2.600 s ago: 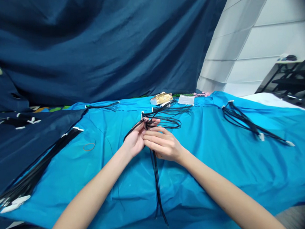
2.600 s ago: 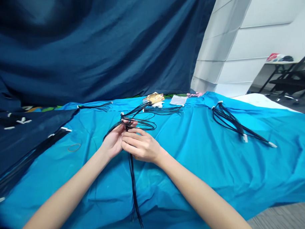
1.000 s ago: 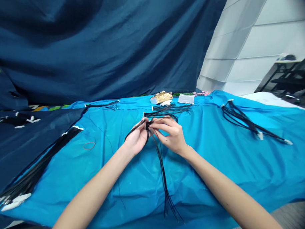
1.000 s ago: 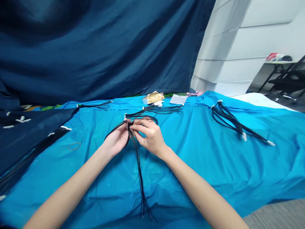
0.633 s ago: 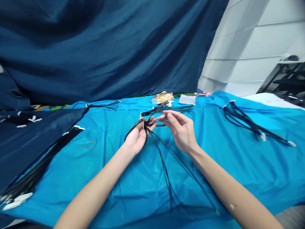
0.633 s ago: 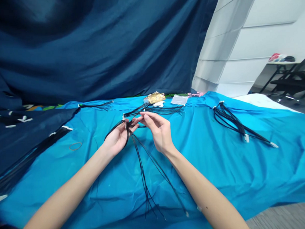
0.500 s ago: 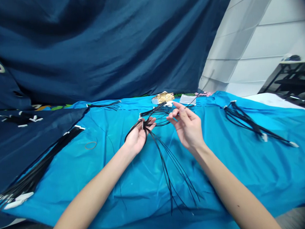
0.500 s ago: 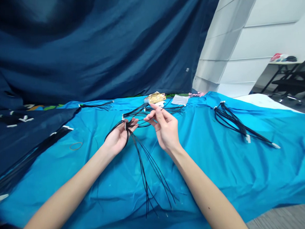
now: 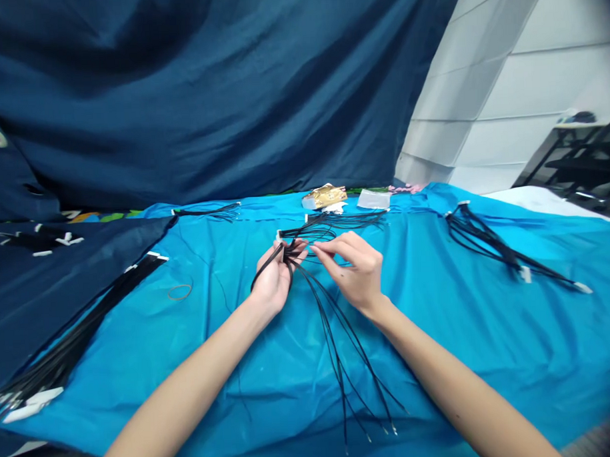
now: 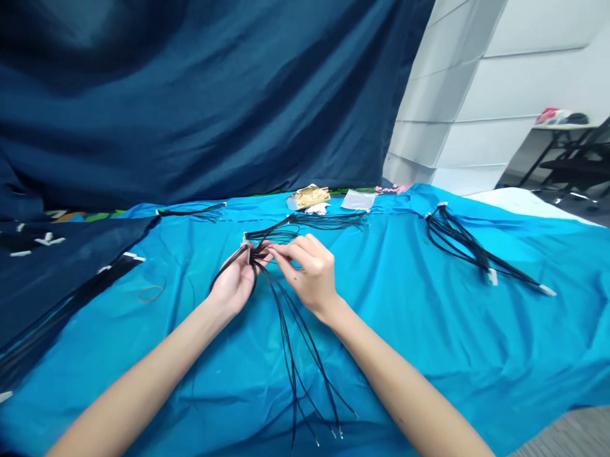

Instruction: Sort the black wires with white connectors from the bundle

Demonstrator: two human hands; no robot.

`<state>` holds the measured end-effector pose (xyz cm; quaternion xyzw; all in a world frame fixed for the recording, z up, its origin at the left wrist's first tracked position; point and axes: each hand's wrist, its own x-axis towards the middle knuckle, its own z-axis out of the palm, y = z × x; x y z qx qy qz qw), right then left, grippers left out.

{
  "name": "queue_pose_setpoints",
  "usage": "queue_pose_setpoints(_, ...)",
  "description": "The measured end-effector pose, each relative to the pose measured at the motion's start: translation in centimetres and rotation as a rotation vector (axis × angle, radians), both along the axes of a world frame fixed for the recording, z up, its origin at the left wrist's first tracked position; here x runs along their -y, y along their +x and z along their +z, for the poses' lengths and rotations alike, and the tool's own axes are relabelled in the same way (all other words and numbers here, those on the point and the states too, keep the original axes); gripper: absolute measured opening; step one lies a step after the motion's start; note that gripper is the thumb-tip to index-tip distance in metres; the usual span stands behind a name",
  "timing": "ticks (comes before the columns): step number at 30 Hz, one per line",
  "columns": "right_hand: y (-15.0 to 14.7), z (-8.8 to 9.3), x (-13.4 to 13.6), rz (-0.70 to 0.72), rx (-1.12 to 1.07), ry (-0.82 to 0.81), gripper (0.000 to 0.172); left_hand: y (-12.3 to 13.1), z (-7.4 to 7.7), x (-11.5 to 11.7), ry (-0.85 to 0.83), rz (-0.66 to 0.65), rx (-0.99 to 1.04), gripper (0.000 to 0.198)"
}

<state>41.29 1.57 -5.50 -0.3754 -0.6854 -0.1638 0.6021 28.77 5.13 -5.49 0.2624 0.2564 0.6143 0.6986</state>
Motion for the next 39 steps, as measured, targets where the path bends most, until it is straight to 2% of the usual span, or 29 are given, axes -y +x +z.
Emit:
queue_pose_setpoints(5,-0.5,-0.7,-0.4,-0.096,0.100,-0.045,0.014,0.4,-0.9,0.4,0.116,-0.026,-0.023,0.018)
queue_pose_setpoints(11,-0.5,-0.8,-0.5,-0.115,0.116,-0.067,0.015,0.4,-1.1,0.8,0.171,-0.036,-0.041,0.012)
queue_pose_setpoints(24,-0.4,-0.9,-0.5,-0.130,0.100,-0.098,0.017,0.6,-1.0,1.3,0.167,-0.051,-0.072,0.014)
queue_pose_setpoints(39,-0.4,-0.9,-0.4,-0.113,0.133,-0.032,0.010,0.5,-0.9,1.4,0.193,-0.054,-0.133,0.022)
